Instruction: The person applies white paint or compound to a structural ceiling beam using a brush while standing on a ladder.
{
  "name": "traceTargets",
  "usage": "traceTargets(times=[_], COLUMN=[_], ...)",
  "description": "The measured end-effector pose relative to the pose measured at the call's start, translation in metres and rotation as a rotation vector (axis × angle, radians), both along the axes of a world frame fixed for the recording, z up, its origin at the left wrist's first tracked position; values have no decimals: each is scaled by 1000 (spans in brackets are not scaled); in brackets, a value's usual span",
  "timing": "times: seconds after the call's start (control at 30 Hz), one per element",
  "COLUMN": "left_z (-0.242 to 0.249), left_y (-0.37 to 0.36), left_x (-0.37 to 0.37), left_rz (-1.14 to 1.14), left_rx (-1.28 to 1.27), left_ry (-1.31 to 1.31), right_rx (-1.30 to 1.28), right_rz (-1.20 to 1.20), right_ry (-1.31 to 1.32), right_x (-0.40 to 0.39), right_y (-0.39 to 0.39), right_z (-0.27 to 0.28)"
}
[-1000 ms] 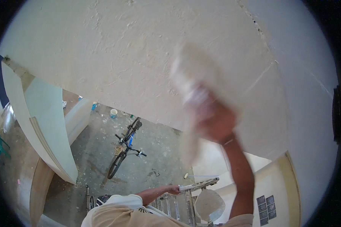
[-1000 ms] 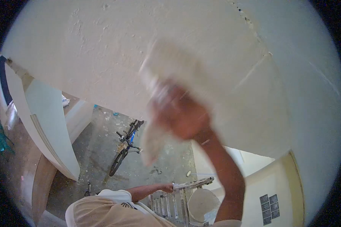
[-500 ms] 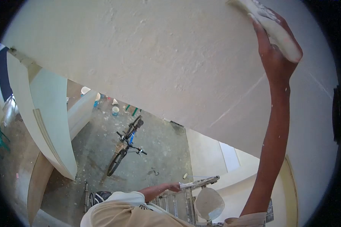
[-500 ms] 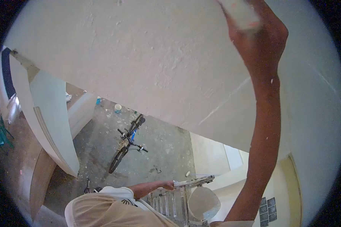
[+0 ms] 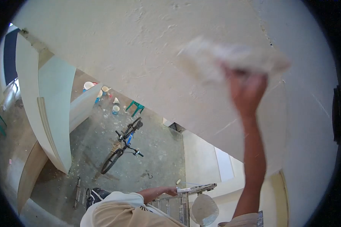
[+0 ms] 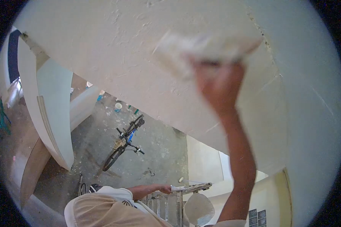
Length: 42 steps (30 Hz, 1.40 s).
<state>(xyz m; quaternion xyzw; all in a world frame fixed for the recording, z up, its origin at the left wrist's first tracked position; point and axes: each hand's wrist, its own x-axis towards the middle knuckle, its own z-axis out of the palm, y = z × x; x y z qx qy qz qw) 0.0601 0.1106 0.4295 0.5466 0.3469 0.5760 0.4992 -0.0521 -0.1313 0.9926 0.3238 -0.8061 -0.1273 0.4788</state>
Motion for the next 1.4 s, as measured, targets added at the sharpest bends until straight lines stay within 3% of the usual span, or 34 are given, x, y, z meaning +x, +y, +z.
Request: traceTargets(times=[0.03,0.1,0.17,0.27,0.33,0.37,0.47,0.63,0.73,0.83,0.97,1.1,1.17,1.27,1.4], left_z=[-1,-5,2,-2,-22,-10,15,-3,-10,-20,-28,-34,-34,-41,-48], left_y=[1,4,-1,0,12,9,-12,-4,6,15,24,31,38,28,25], left_x=[1,-3,-2,-1,1,-14,-6,-11,-13,-9,-8,-11,-1,-21,-45], left_rz=[3,27,46,-22,-177,-160,124,130,138,155,158,149,145,143,110], left_rx=[3,17,26,-62,-26,-19,99,35,53,70,85,74,65,28,-4], left_ry=[2,175,253,182,-179,-148,271,189,195,193,209,225,226,281,364], right_rx=[-132,193,194,267,372,384,404,484,326,318,562,416,278,276,418], right_rz=[47,56,106,174,284,245,196,218,105,187,345,193,197,95,208], right_ry=[-14,249,309,408,503,498,541,637,500,325,646,664,476,296,326], right_x=[-3,-9,-15,-25,-34,-29,-25,-38,-45,-22,-36,-59,-70,-45,-51], right_y=[-11,-19,-34,-27,-12,-8,-12,-18,-23,-43,-57,-76,-82,-105,-134], right_z=[24,60,66,68,70,72,79,86,48,31,75,91,78,52,73])
